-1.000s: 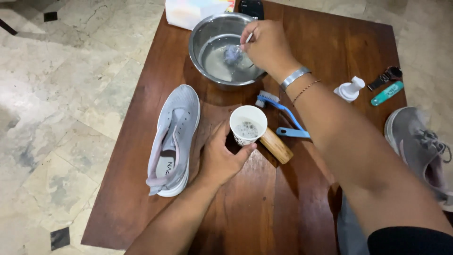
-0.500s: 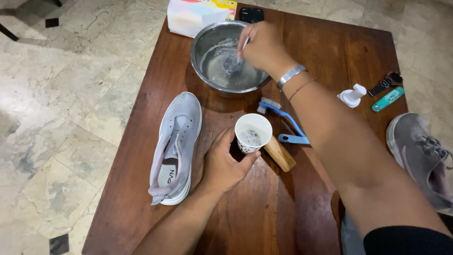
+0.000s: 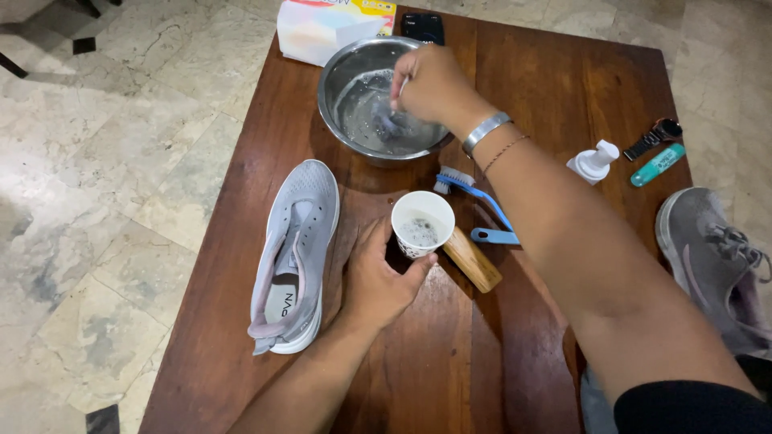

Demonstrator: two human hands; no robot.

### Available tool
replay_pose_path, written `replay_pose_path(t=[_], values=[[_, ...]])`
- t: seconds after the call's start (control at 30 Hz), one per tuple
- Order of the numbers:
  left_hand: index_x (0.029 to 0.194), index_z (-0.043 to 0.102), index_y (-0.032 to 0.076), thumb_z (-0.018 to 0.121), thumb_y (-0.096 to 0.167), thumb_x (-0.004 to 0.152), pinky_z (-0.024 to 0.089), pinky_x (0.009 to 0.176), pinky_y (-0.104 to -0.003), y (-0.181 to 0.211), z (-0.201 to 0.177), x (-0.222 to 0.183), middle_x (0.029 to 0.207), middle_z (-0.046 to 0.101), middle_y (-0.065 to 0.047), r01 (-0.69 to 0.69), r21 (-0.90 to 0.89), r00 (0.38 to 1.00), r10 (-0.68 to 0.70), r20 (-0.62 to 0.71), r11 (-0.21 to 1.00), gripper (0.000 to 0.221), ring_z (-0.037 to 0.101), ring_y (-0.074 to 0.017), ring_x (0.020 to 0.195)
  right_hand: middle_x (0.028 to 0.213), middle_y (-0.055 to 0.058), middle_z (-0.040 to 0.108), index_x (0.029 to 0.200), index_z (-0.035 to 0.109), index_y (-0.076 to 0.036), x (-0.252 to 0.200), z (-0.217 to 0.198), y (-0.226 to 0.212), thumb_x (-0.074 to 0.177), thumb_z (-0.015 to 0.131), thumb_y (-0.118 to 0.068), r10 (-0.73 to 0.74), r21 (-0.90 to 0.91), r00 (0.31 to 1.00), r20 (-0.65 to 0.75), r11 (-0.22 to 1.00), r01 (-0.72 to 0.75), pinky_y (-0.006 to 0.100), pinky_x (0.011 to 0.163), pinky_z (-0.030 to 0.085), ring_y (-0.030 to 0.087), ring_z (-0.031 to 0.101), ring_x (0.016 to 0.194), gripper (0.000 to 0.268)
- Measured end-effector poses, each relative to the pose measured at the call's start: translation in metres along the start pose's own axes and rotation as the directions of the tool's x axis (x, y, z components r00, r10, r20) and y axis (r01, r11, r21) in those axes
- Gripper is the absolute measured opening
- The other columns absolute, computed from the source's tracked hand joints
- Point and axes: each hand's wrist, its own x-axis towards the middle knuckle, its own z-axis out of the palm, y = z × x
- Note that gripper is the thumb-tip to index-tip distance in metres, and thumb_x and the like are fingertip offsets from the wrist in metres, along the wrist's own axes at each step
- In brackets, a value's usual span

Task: The person prepares a cleaning solution and uses it to thoroughly clean a pair of shoe laces by dipping and scrubbing them.

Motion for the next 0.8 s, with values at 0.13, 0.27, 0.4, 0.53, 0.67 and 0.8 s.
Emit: replay_pose_path(t=[0.13,0.27,0.4,0.53,0.67,0.8], values=[[0.126,0.064,0.011,0.083,0.019,0.072,0.049,0.097,-0.038,-0.002,0.000,0.001,0.120,0.070,-0.008,-0.071,0.021,0.997,0.072,-0.040,0.997,0.058,0.064,-0.0274,0.113,0.091,0.010,0.074,0.072,0.065,-0.010,-0.013,-0.007,-0.021,0.091,0.074,0.000,0.137,0.221,0.990,0.021,0.965,-0.138,0.022,0.037,0.041,0.011,0.054,0.039,0.023],[0.130,0.061,0.013,0.081,0.021,0.075,0.046,0.099,-0.039,0.000,0.001,0.004,0.113,0.068,-0.010,-0.001,0.127,1.000,0.001,0.002,0.992,0.059,0.058,-0.0308,0.115,0.063,0.003,0.068,0.073,0.069,-0.015,-0.017,-0.004,-0.024,0.088,0.071,0.000,0.163,0.156,0.985,-0.053,0.976,-0.153,0.023,0.038,0.046,0.010,0.062,0.044,0.021],[0.138,0.057,0.013,0.077,0.015,0.077,0.039,0.109,-0.040,0.005,-0.001,0.005,0.126,0.067,-0.012,0.065,0.148,0.996,-0.073,0.048,0.987,0.064,0.050,-0.0307,0.130,0.065,0.011,0.071,0.070,0.068,-0.005,-0.009,0.009,-0.022,0.087,0.068,0.010,0.318,0.439,0.944,0.086,0.838,-0.323,0.022,0.035,0.036,0.012,0.055,0.041,0.022],[0.142,0.053,0.009,0.077,0.011,0.077,0.040,0.110,-0.042,-0.001,0.002,0.003,0.129,0.065,-0.016,0.053,0.137,0.998,-0.058,0.031,0.989,0.069,0.048,-0.0330,0.132,0.081,0.009,0.074,0.096,0.073,-0.004,-0.004,0.000,-0.021,0.097,0.064,0.002,0.457,0.603,0.877,0.147,0.662,-0.446,0.015,0.041,0.040,0.004,0.050,0.051,0.010],[0.140,0.053,0.009,0.076,0.012,0.079,0.038,0.111,-0.044,0.003,0.001,0.003,0.130,0.063,-0.017,0.083,0.153,0.994,-0.092,0.051,0.985,0.065,0.045,-0.0340,0.134,0.088,0.008,0.073,0.110,0.067,0.002,-0.012,-0.020,-0.020,0.099,0.061,-0.001,0.381,0.815,0.907,0.179,0.459,-0.354,0.012,0.037,0.037,0.001,0.046,0.048,0.013],[0.135,0.056,0.007,0.077,0.013,0.080,0.038,0.111,-0.046,0.002,0.001,0.004,0.129,0.066,-0.014,0.044,0.186,0.998,-0.053,0.043,0.982,0.060,0.046,-0.0351,0.133,0.091,0.011,0.074,0.112,0.067,0.002,-0.019,-0.046,-0.029,0.096,0.064,-0.002,0.349,0.914,0.934,0.073,0.353,-0.203,0.012,0.035,0.034,0.002,0.047,0.047,0.016]])
